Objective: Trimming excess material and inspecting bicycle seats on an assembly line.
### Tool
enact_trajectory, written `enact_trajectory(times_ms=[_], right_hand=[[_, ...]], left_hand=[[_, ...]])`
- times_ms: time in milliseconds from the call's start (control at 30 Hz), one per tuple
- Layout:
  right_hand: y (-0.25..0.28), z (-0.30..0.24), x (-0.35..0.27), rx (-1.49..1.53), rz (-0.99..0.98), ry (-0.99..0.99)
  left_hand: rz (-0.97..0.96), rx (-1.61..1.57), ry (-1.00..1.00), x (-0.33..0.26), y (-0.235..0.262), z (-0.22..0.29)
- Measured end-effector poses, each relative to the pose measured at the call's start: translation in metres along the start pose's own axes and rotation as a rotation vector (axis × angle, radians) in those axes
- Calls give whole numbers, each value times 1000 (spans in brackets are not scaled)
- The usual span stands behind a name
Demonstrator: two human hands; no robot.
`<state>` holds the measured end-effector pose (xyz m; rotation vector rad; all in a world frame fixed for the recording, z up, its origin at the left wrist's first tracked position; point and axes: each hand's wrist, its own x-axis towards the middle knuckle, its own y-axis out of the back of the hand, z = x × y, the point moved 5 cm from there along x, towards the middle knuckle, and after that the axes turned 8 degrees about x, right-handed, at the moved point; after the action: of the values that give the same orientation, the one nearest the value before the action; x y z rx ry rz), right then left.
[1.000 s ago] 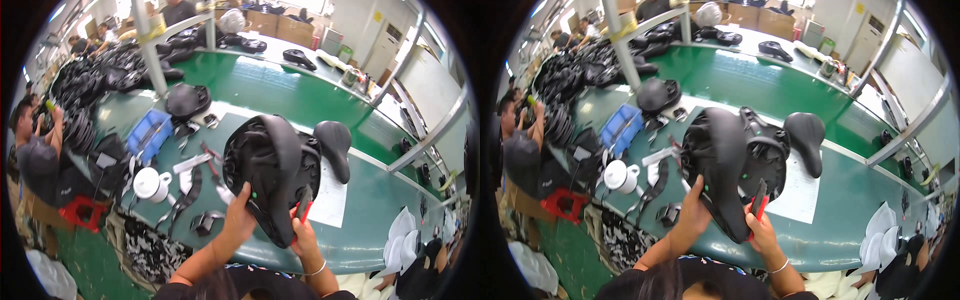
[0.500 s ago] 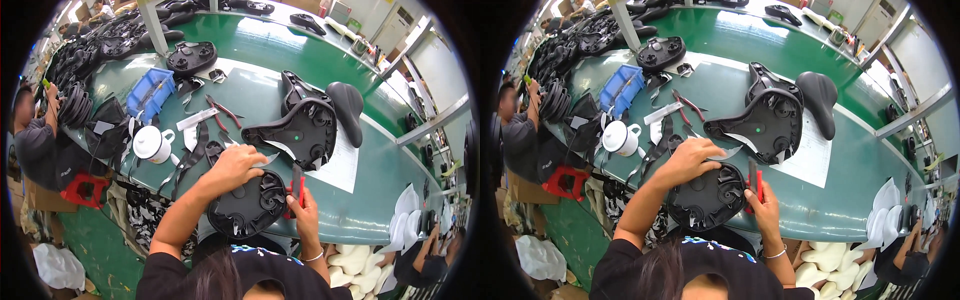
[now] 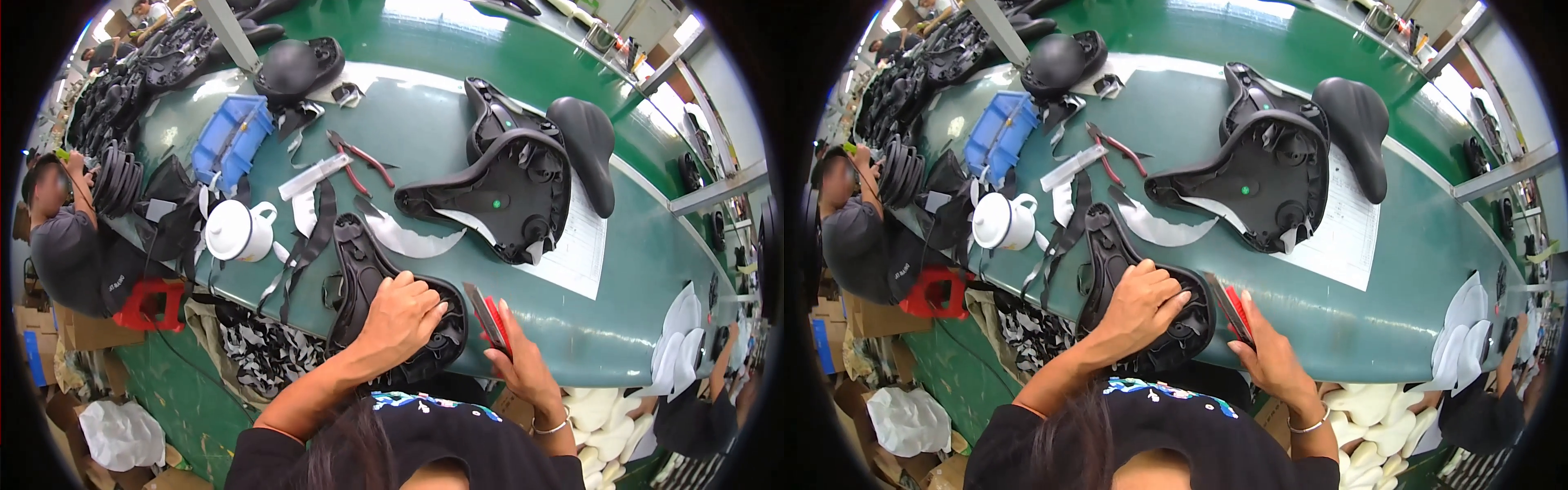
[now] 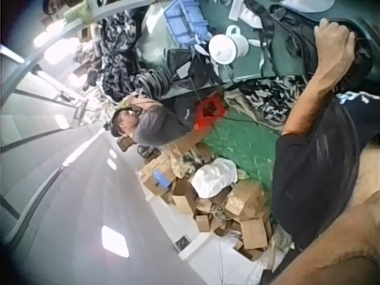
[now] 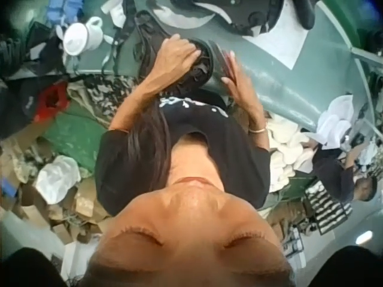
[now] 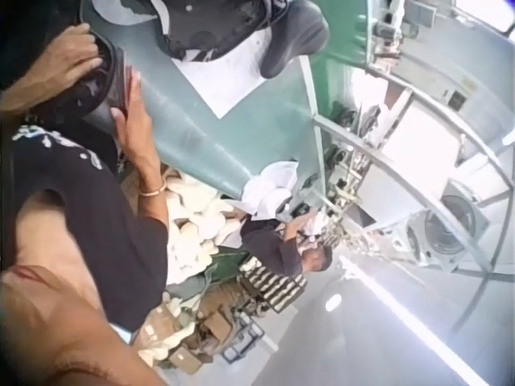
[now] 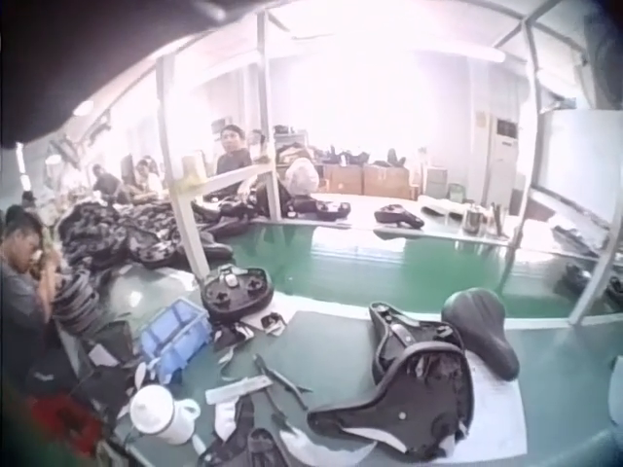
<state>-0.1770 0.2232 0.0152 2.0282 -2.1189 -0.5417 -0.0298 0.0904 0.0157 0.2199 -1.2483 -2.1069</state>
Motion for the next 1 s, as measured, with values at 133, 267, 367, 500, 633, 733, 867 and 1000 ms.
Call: enact_trajectory(times_ms=[133, 267, 367, 500, 633, 733, 867, 1000], right_hand=[[6, 2, -14, -170, -7, 86], [6, -13, -3, -184, -15, 122], [6, -31, 6, -146, -89, 154], [6, -23, -2, -269, -146, 110], [7, -11, -8, -309, -122, 103], [10, -1, -7, -64, -36, -43], [4, -8, -8, 324, -115, -41], [7, 7, -17, 561, -23, -164]], left_hand=[[-45, -114, -30, 4, 6, 0], [-22, -153, -42, 2, 5, -3], [-22, -170, -34, 0, 4, -6], [-63, -178, -15, -1, 2, -6], [-45, -149, -29, -1, 1, -6], [-11, -146, -36, 0, 0, -7], [14, -148, -40, 0, 1, -8], [7, -160, -37, 0, 0, -7]])
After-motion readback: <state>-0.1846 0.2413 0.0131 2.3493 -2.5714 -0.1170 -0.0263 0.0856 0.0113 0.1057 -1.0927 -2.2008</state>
